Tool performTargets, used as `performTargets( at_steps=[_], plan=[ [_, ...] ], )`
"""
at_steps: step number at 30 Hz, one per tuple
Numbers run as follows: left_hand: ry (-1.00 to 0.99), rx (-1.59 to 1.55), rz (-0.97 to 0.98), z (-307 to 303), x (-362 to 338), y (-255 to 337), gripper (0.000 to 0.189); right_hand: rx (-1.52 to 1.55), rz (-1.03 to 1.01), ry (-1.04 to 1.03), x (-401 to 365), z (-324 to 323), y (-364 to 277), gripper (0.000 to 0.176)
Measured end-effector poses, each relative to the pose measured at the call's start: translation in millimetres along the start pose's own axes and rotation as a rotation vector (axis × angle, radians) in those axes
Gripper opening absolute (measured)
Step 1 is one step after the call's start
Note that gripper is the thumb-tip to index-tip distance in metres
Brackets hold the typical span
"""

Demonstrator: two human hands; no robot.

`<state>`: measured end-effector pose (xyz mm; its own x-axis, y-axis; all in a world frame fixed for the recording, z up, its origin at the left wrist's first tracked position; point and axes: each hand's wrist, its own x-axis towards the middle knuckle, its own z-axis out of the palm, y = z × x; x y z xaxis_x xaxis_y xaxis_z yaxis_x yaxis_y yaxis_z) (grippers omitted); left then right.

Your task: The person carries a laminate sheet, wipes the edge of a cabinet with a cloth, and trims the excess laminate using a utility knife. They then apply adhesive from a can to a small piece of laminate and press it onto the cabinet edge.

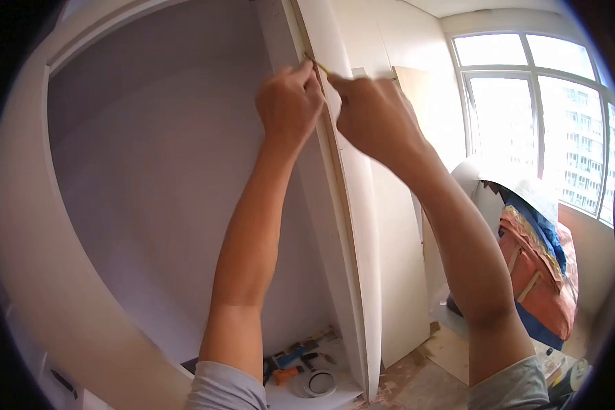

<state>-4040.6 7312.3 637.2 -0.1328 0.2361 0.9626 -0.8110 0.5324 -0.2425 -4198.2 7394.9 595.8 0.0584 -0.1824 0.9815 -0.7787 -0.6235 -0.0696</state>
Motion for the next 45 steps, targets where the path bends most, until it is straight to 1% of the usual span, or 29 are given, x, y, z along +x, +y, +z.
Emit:
performTargets(
  at_steps=[2, 3, 4, 5, 7, 8, 10, 11, 13, 14, 16, 18, 19, 21, 22, 23, 25, 26, 28, 29, 31, 32, 34, 35, 37, 40, 42, 43, 45],
  plan=[
    [-0.029, 0.078, 0.024, -10, -18, 5, 0.024, 0.017, 0.047, -0.049, -23, -9, -7, 0.047],
    [-0.061, -0.002, -0.041, -14, -28, 7, 0.024, 0.031, 0.095, -0.104, -29, -12, -8, 0.047],
    [-0.094, -0.083, -0.103, -16, -32, 8, 0.023, -0.001, 0.030, -0.050, -30, -3, 0, 0.047],
    [-0.094, -0.084, -0.102, -13, -24, 5, 0.023, -0.002, 0.031, -0.049, -22, -1, 2, 0.047],
    [0.050, 0.037, 0.076, -2, 2, -4, 0.023, -0.082, -0.071, 0.030, 1, 5, 8, 0.049],
    [0.050, 0.036, 0.078, 0, 14, -6, 0.023, -0.067, -0.032, 0.021, 16, 0, 2, 0.052],
    [-0.053, -0.173, -0.174, 5, 27, -6, 0.023, -0.079, -0.041, 0.028, 23, 3, 2, 0.053],
    [-0.058, -0.175, -0.172, 4, 20, -4, 0.023, -0.092, -0.057, 0.032, 22, 4, 4, 0.054],
    [0.020, 0.044, 0.056, -2, -2, 0, 0.023, -0.092, -0.052, 0.003, -7, 1, 2, 0.055],
    [0.023, 0.043, 0.057, -4, -15, 1, 0.023, -0.094, -0.040, -0.016, -22, 3, 4, 0.055],
    [0.002, -0.164, -0.059, -10, -31, 6, 0.023, -0.092, -0.031, -0.034, -25, 6, 4, 0.055],
    [-0.028, -0.078, -0.046, -9, -4, -4, 0.024, -0.134, -0.068, 0.001, -7, 6, 2, 0.054],
    [-0.069, 0.005, -0.028, -8, 9, -6, 0.026, -0.153, -0.031, -0.036, 10, 0, -4, 0.053],
    [-0.042, -0.061, -0.077, -1, 34, -9, 0.027, -0.138, -0.030, -0.002, 36, -4, -10, 0.053],
    [-0.014, -0.126, -0.126, 1, 40, -9, 0.027, -0.128, 0.008, -0.084, 39, -9, -15, 0.053],
    [-0.014, -0.128, -0.126, 1, 35, -7, 0.027, -0.130, 0.010, -0.083, 35, -9, -13, 0.053],
    [-0.070, 0.083, -0.039, -3, 14, -2, 0.027, -0.192, -0.053, -0.088, 11, -3, -4, 0.053],
    [-0.062, 0.085, -0.038, -5, -3, 0, 0.027, -0.181, -0.088, -0.019, -8, 3, 1, 0.055],
    [-0.076, -0.103, -0.100, -12, -34, 4, 0.028, -0.183, -0.060, -0.023, -28, 6, 1, 0.057],
    [-0.070, -0.101, -0.103, -11, -27, -1, 0.028, -0.193, -0.046, -0.017, -29, 8, 1, 0.057],
    [0.000, 0.003, 0.025, -4, -2, -9, 0.029, -0.194, -0.119, 0.039, 0, 8, 7, 0.054],
    [-0.002, 0.002, 0.021, -3, 13, -10, 0.029, -0.182, -0.108, 0.060, 17, 4, 2, 0.052],
    [-0.060, -0.114, -0.173, 1, 39, -8, 0.029, -0.168, -0.093, 0.062, 38, 3, -2, 0.052],
    [-0.061, -0.118, -0.172, 3, 36, -10, 0.029, -0.172, -0.108, 0.074, 40, 5, -2, 0.052],
    [-0.001, 0.056, -0.039, 6, 21, -11, 0.029, -0.200, -0.127, 0.048, 18, 8, 2, 0.054],
    [-0.034, -0.007, -0.043, -8, -32, 2, 0.030, -0.208, -0.108, -0.003, -26, 9, 8, 0.061],
    [0.003, -0.043, -0.045, -4, -22, -6, 0.029, -0.193, -0.087, -0.015, -22, 10, 9, 0.062],
    [0.028, -0.085, -0.048, 1, -17, -10, 0.028, -0.212, -0.129, 0.019, -6, 9, 10, 0.061],
    [0.002, -0.114, -0.107, -1, 21, -4, 0.026, -0.184, -0.135, 0.066, 26, 4, 8, 0.060]
  ],
)
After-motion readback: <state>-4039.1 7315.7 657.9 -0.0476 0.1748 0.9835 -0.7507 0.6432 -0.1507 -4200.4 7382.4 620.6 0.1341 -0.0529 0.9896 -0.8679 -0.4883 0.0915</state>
